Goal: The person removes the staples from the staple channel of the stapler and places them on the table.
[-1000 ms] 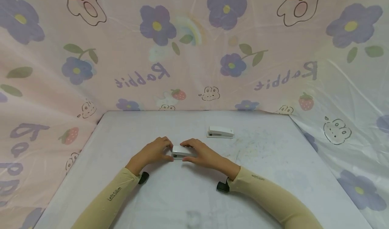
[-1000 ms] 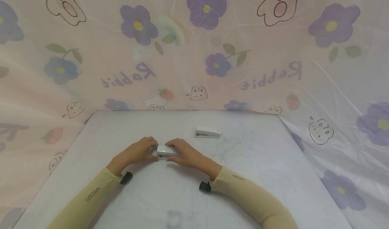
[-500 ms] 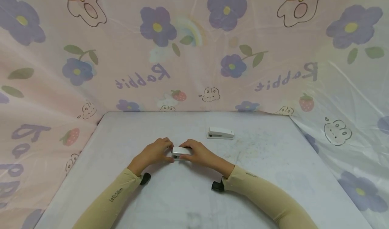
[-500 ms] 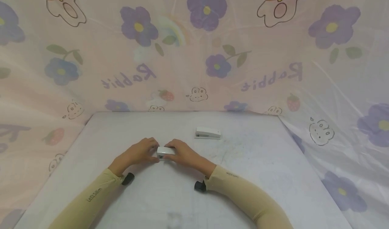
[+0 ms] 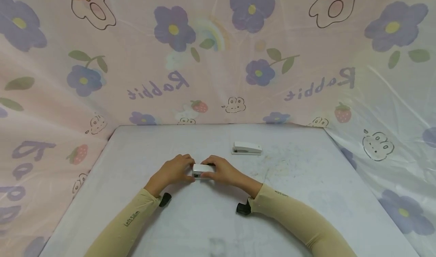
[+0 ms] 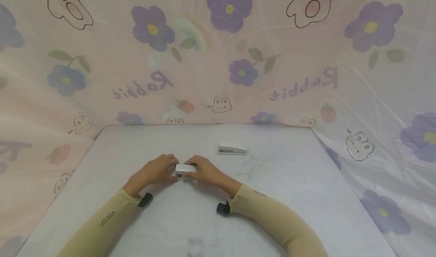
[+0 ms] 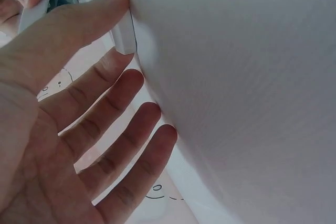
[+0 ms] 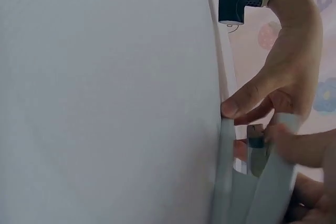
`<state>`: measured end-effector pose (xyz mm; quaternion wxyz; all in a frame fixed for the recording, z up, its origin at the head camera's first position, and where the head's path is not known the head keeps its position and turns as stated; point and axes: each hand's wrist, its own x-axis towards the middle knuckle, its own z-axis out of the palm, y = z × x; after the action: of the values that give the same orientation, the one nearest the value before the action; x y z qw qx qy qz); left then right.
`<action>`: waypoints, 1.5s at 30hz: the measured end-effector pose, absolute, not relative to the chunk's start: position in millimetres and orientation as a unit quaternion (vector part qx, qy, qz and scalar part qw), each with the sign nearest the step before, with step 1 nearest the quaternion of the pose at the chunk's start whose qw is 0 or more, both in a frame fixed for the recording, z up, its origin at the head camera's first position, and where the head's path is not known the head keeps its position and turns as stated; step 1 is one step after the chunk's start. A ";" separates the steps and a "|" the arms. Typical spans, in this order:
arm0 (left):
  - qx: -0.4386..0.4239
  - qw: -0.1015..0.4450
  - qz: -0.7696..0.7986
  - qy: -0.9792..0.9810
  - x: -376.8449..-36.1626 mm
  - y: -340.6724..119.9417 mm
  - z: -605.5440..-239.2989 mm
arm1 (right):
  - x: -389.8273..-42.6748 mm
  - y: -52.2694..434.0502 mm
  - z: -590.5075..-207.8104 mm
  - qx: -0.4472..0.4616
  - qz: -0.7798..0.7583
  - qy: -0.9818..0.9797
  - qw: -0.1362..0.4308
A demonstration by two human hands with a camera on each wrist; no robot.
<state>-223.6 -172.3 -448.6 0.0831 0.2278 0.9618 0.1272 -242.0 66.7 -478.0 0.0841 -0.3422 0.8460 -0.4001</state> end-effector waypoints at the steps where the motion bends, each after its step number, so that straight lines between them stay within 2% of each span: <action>1: 0.228 0.084 0.125 0.962 -223.8 -172.9 -448.3 | -242.6 67.5 -478.0 -0.334 -0.411 0.843 0.089; 9: 0.226 0.086 0.124 0.962 -225.1 -174.0 -444.1 | -247.3 74.3 -475.8 -0.317 -0.450 0.827 0.111; 16: 0.220 0.087 0.118 0.964 -223.5 -170.8 -447.3 | -245.9 84.8 -471.5 -0.339 -0.453 0.821 0.072; 24: 0.224 0.084 0.100 0.966 -223.9 -170.0 -444.3 | -239.5 100.7 -456.2 -0.318 -0.456 0.830 0.046; 45: 0.227 0.080 0.099 0.965 -221.2 -167.1 -448.0 | -240.3 150.4 -451.2 -0.342 -0.475 0.809 0.047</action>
<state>-221.2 -167.1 -448.0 0.0804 0.2272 0.9655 0.0988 -240.3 150.4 -451.2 0.0474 -0.3416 0.8094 -0.4754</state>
